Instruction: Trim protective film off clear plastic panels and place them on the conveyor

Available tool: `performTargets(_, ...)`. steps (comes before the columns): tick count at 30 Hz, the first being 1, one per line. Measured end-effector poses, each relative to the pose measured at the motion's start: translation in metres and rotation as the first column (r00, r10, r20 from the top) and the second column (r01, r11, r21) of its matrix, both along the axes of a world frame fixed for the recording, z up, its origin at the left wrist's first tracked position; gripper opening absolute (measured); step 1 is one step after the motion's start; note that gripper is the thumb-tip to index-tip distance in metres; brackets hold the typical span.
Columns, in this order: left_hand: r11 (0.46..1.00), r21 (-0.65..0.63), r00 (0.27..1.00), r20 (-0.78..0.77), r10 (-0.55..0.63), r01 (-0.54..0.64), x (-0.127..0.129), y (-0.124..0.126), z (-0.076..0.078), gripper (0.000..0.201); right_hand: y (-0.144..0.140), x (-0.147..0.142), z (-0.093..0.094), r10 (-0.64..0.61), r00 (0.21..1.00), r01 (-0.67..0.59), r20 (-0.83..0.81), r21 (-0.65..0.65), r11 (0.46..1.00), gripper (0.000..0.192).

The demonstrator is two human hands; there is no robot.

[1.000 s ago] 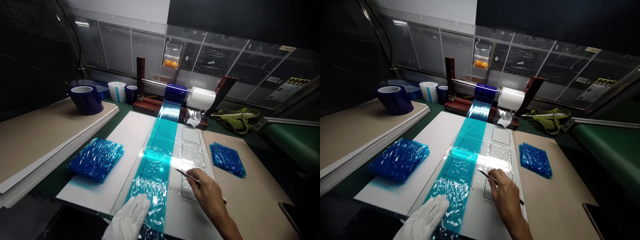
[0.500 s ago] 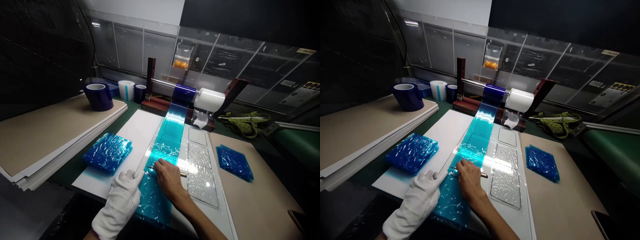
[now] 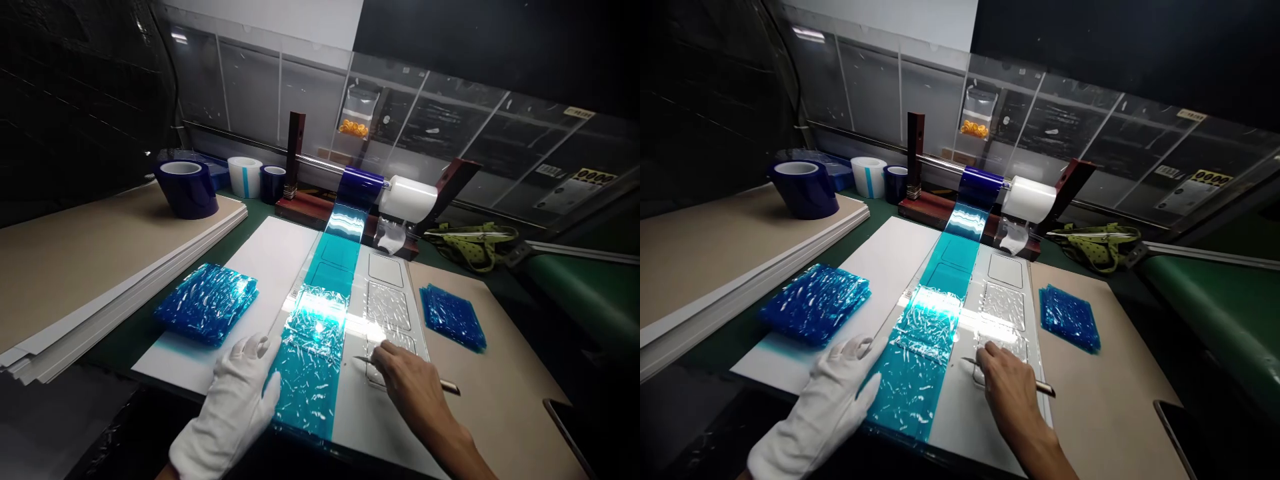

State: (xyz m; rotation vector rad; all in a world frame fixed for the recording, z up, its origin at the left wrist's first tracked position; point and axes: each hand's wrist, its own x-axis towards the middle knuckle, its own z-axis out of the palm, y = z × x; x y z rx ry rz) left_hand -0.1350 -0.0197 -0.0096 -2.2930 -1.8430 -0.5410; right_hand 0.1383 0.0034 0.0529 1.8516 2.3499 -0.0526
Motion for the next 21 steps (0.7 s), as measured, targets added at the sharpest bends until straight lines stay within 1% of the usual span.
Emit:
performTargets(1, 0.999, -0.032, 1.000, 0.003, -0.022, 0.023, 0.004, -0.005, 0.003, 0.052, -0.006, 0.005, -0.001, -0.034, 0.999, 0.033, -0.021, -0.026, 0.999, 0.026)
performTargets(3, 0.989, -0.122, 0.997, 0.004, -0.080, 0.080, 0.015, -0.016, 0.007, 0.090, -0.016, 0.006, -0.006, -0.083, 0.992, 0.074, -0.096, -0.091, 0.993, 0.024)
performTargets(4, 0.980, -0.167, 0.994, 0.001, -0.112, 0.111, 0.021, -0.021, 0.008, 0.105, -0.020, 0.003, -0.009, -0.094, 0.985, 0.077, -0.142, -0.122, 0.990, 0.023)
performTargets(5, 0.969, -0.205, 0.990, -0.007, -0.140, 0.135, 0.028, -0.026, 0.008, 0.114, -0.023, -0.002, -0.012, -0.103, 0.977, 0.075, -0.186, -0.149, 0.986, 0.023)
performTargets(7, 0.960, -0.240, 0.987, -0.025, -0.157, 0.147, 0.039, -0.033, 0.005, 0.122, -0.026, -0.010, -0.013, -0.121, 0.953, 0.069, -0.277, -0.190, 0.979, 0.023)
performTargets(8, 0.962, -0.236, 0.988, -0.027, -0.150, 0.140, 0.043, -0.035, 0.001, 0.121, -0.028, -0.012, -0.012, -0.132, 0.934, 0.066, -0.331, -0.205, 0.977, 0.022)
performTargets(10, 0.975, -0.200, 0.995, -0.018, -0.102, 0.096, 0.046, -0.036, -0.008, 0.113, -0.033, -0.011, -0.007, -0.166, 0.877, 0.066, -0.452, -0.229, 0.971, 0.021)
performTargets(11, 0.980, -0.184, 0.997, -0.011, -0.082, 0.079, 0.046, -0.036, -0.014, 0.108, -0.036, -0.008, -0.004, -0.195, 0.834, 0.075, -0.515, -0.244, 0.967, 0.021)
performTargets(13, 0.985, -0.161, 0.998, -0.006, -0.060, 0.059, 0.043, -0.036, -0.024, 0.102, -0.042, -0.002, 0.002, -0.276, 0.716, 0.092, -0.641, -0.306, 0.948, 0.024)
performTargets(14, 0.988, -0.143, 0.998, -0.008, -0.055, 0.053, 0.041, -0.035, -0.030, 0.103, -0.044, -0.001, 0.003, -0.332, 0.636, 0.087, -0.696, -0.363, 0.928, 0.028)
performTargets(15, 0.993, -0.113, 0.999, -0.011, -0.044, 0.042, 0.040, -0.035, -0.034, 0.106, -0.046, -0.002, 0.002, -0.396, 0.544, 0.069, -0.739, -0.431, 0.900, 0.033)
performTargets(17, 1.000, -0.030, 1.000, -0.011, 0.004, -0.004, 0.040, -0.035, -0.040, 0.107, -0.046, -0.012, -0.006, -0.525, 0.353, 0.011, -0.775, -0.557, 0.830, 0.044)
performTargets(19, 1.000, 0.025, 1.000, 0.022, 0.016, -0.016, 0.042, -0.038, -0.040, 0.105, -0.043, -0.030, -0.017, -0.607, 0.202, -0.054, -0.769, -0.628, 0.777, 0.048)
performTargets(21, 1.000, 0.024, 0.994, 0.111, -0.006, 0.004, 0.043, -0.044, -0.034, 0.108, -0.040, -0.049, -0.028, -0.644, 0.082, -0.092, -0.761, -0.649, 0.755, 0.049)
